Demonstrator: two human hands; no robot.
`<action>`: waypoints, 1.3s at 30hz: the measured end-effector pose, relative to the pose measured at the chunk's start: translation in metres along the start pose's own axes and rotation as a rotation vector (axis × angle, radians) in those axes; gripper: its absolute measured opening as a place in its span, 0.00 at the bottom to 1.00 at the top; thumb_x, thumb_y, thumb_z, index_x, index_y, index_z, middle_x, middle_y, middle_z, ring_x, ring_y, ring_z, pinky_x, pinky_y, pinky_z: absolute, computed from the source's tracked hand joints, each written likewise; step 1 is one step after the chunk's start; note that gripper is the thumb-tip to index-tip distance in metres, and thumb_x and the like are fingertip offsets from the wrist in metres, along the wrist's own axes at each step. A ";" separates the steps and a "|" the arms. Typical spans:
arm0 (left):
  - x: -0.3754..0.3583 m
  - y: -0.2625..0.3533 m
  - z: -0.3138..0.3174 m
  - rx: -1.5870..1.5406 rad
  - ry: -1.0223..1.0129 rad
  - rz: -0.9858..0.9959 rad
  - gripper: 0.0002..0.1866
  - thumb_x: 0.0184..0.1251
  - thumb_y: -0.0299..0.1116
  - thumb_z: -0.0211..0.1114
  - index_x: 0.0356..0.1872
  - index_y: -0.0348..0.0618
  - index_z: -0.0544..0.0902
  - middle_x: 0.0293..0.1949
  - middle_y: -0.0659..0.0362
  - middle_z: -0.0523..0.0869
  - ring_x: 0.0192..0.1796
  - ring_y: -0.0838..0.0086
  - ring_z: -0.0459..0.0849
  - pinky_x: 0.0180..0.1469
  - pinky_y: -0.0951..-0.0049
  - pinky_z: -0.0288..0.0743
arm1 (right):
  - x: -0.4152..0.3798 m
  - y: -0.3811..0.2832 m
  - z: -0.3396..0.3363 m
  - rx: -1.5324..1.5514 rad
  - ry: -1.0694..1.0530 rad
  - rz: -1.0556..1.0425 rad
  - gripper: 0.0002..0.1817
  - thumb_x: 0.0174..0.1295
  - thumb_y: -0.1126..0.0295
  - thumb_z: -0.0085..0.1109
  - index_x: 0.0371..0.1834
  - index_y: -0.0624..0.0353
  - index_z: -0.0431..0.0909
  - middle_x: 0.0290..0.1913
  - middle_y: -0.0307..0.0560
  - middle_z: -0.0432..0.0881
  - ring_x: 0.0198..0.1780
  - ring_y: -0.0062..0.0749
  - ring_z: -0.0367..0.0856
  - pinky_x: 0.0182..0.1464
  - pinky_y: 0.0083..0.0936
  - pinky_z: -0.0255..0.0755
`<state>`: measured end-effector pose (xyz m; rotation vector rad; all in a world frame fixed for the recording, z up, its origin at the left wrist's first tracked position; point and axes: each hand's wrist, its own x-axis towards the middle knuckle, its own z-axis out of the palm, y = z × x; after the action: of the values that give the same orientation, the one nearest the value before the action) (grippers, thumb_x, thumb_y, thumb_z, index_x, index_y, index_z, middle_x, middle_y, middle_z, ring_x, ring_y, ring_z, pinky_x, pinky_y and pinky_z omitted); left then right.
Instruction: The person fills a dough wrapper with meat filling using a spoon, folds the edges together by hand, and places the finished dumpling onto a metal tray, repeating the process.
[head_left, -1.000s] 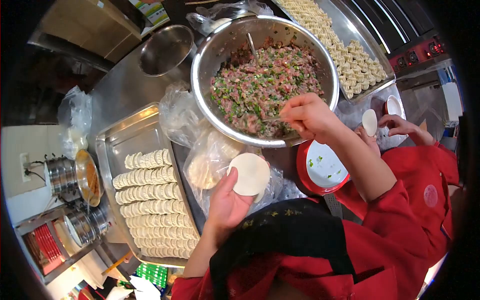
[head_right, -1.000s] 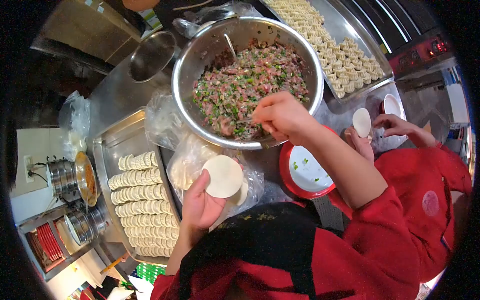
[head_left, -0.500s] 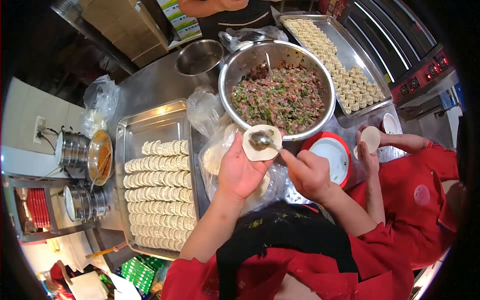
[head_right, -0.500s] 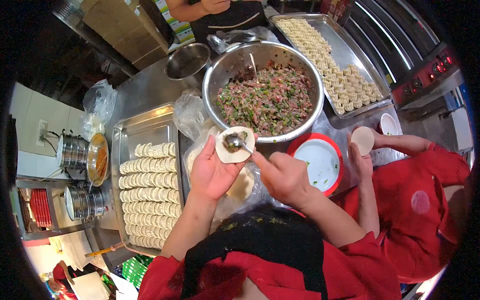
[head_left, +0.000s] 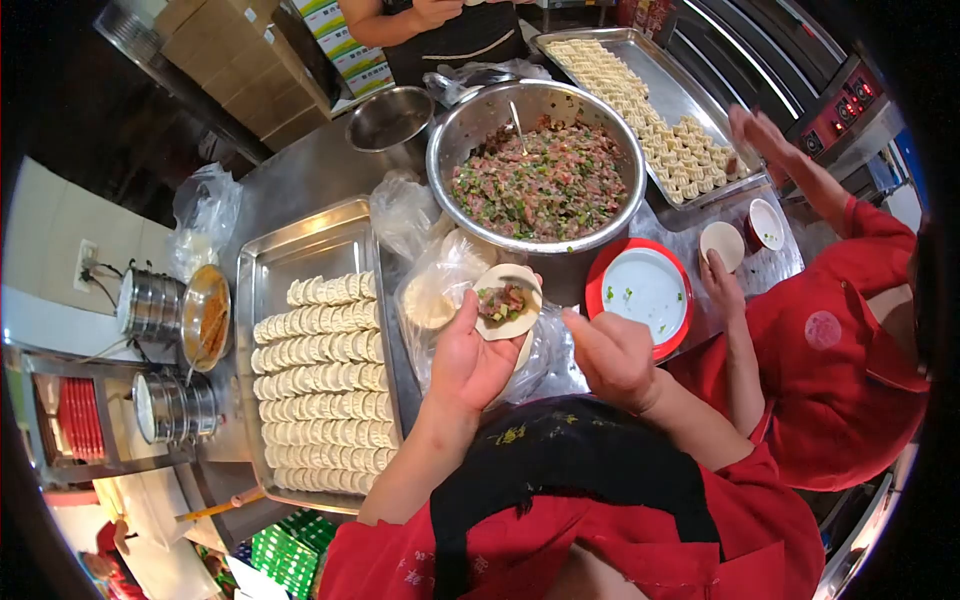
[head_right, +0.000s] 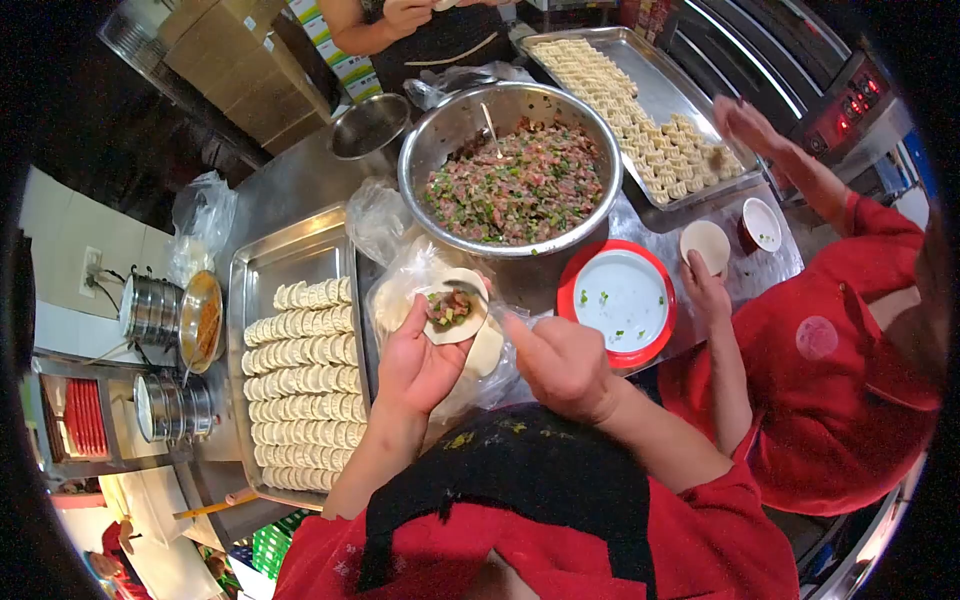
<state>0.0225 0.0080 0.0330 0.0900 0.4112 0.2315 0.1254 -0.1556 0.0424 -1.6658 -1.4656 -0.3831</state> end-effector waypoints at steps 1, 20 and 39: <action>-0.001 -0.002 0.001 -0.017 -0.056 -0.026 0.26 0.79 0.44 0.36 0.64 0.32 0.64 0.64 0.43 0.70 0.67 0.55 0.68 0.70 0.58 0.62 | -0.006 -0.001 0.002 -0.055 -0.055 -0.039 0.21 0.45 0.81 0.59 0.47 0.68 0.78 0.18 0.42 0.66 0.17 0.35 0.69 0.17 0.32 0.61; 0.001 -0.019 -0.012 0.085 0.006 -0.184 0.29 0.79 0.48 0.34 0.64 0.32 0.64 0.63 0.43 0.71 0.66 0.54 0.69 0.70 0.56 0.61 | -0.027 -0.015 -0.019 -0.080 -0.158 0.100 0.20 0.47 0.79 0.60 0.47 0.63 0.79 0.21 0.43 0.68 0.21 0.35 0.72 0.19 0.32 0.65; 0.006 -0.045 -0.030 0.287 0.064 -0.137 0.25 0.79 0.46 0.38 0.64 0.38 0.65 0.63 0.50 0.72 0.65 0.59 0.71 0.69 0.55 0.63 | -0.038 -0.019 -0.036 0.642 -0.042 1.318 0.10 0.64 0.73 0.54 0.43 0.65 0.82 0.28 0.35 0.80 0.29 0.14 0.72 0.31 0.16 0.68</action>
<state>0.0249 -0.0334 -0.0032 0.3352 0.5107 0.0393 0.1086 -0.2090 0.0438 -1.6860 -0.2051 0.7657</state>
